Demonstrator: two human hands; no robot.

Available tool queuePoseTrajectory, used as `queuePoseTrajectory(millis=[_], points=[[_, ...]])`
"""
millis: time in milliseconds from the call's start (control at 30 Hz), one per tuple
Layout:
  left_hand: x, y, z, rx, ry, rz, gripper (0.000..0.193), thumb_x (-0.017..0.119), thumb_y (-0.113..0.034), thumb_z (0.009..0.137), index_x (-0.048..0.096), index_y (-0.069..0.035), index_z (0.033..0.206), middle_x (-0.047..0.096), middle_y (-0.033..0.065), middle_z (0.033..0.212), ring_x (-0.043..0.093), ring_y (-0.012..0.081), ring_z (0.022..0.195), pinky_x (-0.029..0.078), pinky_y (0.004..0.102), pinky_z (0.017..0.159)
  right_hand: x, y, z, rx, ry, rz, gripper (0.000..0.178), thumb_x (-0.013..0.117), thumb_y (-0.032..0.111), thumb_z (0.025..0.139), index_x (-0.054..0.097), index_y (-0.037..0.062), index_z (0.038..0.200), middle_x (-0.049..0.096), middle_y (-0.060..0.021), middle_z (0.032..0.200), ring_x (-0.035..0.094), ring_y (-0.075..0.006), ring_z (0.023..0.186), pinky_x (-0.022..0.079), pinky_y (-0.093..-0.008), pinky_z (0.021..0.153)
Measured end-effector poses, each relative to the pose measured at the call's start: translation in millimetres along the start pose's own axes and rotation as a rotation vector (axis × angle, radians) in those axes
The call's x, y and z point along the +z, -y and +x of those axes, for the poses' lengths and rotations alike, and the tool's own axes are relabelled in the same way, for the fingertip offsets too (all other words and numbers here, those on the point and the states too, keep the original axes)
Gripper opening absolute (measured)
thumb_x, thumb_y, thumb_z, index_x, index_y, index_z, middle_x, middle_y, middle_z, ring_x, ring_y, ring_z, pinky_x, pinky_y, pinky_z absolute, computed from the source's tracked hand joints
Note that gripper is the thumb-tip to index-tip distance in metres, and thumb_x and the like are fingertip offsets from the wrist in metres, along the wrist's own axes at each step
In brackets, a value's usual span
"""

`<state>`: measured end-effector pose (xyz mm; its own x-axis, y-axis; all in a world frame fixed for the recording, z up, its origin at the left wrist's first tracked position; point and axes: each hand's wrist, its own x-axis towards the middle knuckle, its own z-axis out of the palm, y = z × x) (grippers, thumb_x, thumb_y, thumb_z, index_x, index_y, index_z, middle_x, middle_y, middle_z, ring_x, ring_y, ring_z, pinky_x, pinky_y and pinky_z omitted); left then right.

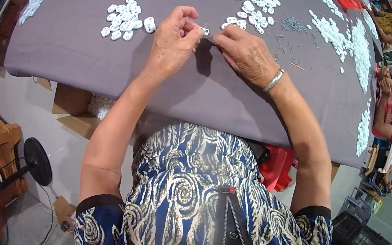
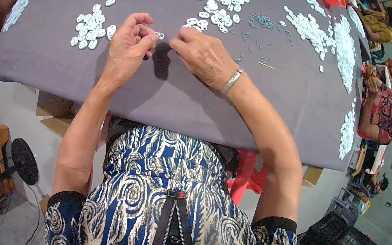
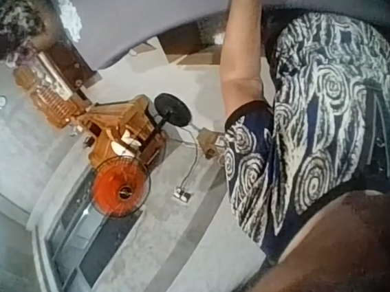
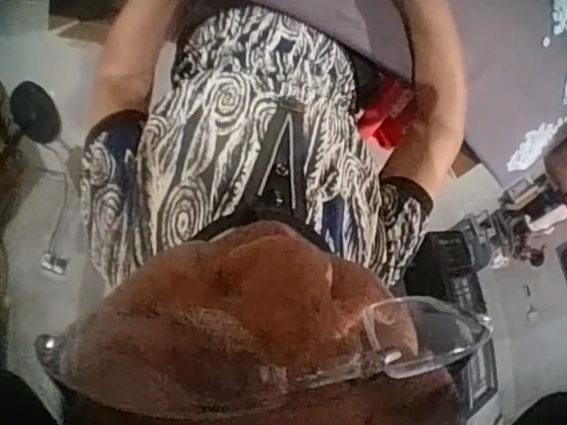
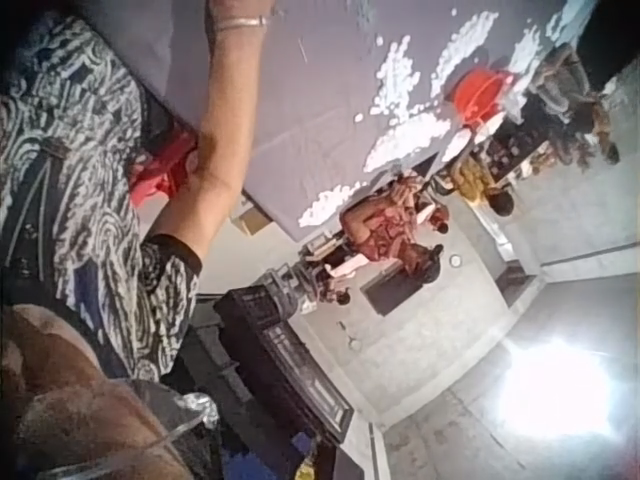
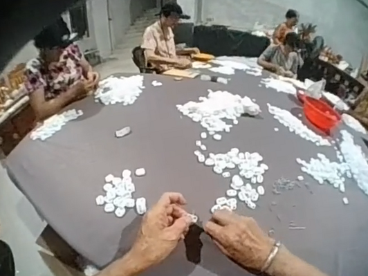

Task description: The person assembles small plastic components together by hand and places the assembled pieces onto the table.

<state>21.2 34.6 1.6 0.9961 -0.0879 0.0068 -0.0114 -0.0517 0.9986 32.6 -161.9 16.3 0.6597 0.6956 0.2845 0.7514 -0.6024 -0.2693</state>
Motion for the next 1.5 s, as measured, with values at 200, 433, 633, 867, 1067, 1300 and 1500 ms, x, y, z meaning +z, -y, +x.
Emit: queuePoseTrajectory(millis=[200, 433, 633, 867, 1067, 1300, 1500], points=[[1, 0, 1, 0.010, -0.002, -0.020, 0.025, 0.059, -0.006, 0.085, 0.051, -0.001, 0.108, 0.058, 0.0021, 0.078, 0.054, 0.0066, 0.064, 0.046, 0.0226, 0.056, 14, 0, 4, 0.168, -0.167, 0.091, 0.016, 0.059, 0.002, 0.080, 0.060, 0.0031, 0.095, 0.057, -0.0092, 0.083, 0.060, -0.0253, 0.069, 0.049, -0.0343, 0.063], [7, -8, -6, -0.034, 0.037, -0.027, 0.024, 0.059, -0.006, 0.086, 0.051, -0.001, 0.107, 0.057, 0.0008, 0.078, 0.053, 0.0061, 0.064, 0.045, 0.0223, 0.056, -1, -4, -2, 0.631, -0.173, 0.932, 0.012, 0.060, 0.011, 0.088, 0.065, 0.0017, 0.095, 0.057, 0.0038, 0.072, 0.048, -0.0036, 0.063, 0.040, -0.0207, 0.056], [15, -8, -12, -0.017, 0.141, -0.057, 0.023, 0.059, -0.006, 0.085, 0.051, -0.001, 0.107, 0.054, -0.0012, 0.075, 0.051, 0.0052, 0.065, 0.044, 0.0224, 0.057, -10, -5, -3, 0.730, -0.132, 1.122, 0.016, 0.060, 0.013, 0.089, 0.067, 0.0015, 0.098, 0.061, 0.0023, 0.075, 0.044, -0.0019, 0.057, 0.036, -0.0169, 0.051], [16, -5, -13, -0.013, 0.221, 0.037, 0.030, 0.059, -0.006, 0.087, 0.049, -0.004, 0.115, 0.055, -0.0021, 0.081, 0.051, 0.0037, 0.070, 0.044, 0.0202, 0.059, -10, -5, -3, 0.706, -0.128, 1.137, 0.017, 0.060, 0.014, 0.089, 0.067, 0.0014, 0.098, 0.062, 0.0019, 0.074, 0.045, -0.0021, 0.058, 0.036, -0.0170, 0.051], [17, -5, -14, -0.006, 0.217, 0.066, 0.030, 0.058, -0.005, 0.087, 0.049, -0.004, 0.115, 0.055, -0.0020, 0.081, 0.051, 0.0038, 0.070, 0.044, 0.0204, 0.059, -12, 3, -2, 0.674, -0.115, 1.116, 0.017, 0.060, 0.015, 0.089, 0.067, 0.0018, 0.098, 0.062, 0.0024, 0.075, 0.045, -0.0020, 0.059, 0.037, -0.0174, 0.053], [17, -4, -13, 0.018, 0.217, 0.080, 0.030, 0.057, -0.004, 0.087, 0.049, -0.002, 0.115, 0.054, -0.0019, 0.080, 0.051, 0.0036, 0.070, 0.045, 0.0196, 0.058, -8, 2, -3, 0.617, -0.114, 1.063, 0.017, 0.061, 0.015, 0.089, 0.067, 0.0022, 0.098, 0.062, 0.0033, 0.075, 0.048, -0.0022, 0.062, 0.038, -0.0177, 0.055], [18, -6, -14, 0.004, 0.173, 0.063, 0.023, 0.057, -0.006, 0.083, 0.052, 0.000, 0.105, 0.056, 0.0012, 0.074, 0.053, 0.0076, 0.068, 0.045, 0.0245, 0.063, -6, -1, -3, 0.604, -0.095, 1.015, 0.017, 0.060, 0.014, 0.089, 0.067, 0.0015, 0.098, 0.062, 0.0032, 0.075, 0.049, -0.0021, 0.064, 0.039, -0.0180, 0.056]])
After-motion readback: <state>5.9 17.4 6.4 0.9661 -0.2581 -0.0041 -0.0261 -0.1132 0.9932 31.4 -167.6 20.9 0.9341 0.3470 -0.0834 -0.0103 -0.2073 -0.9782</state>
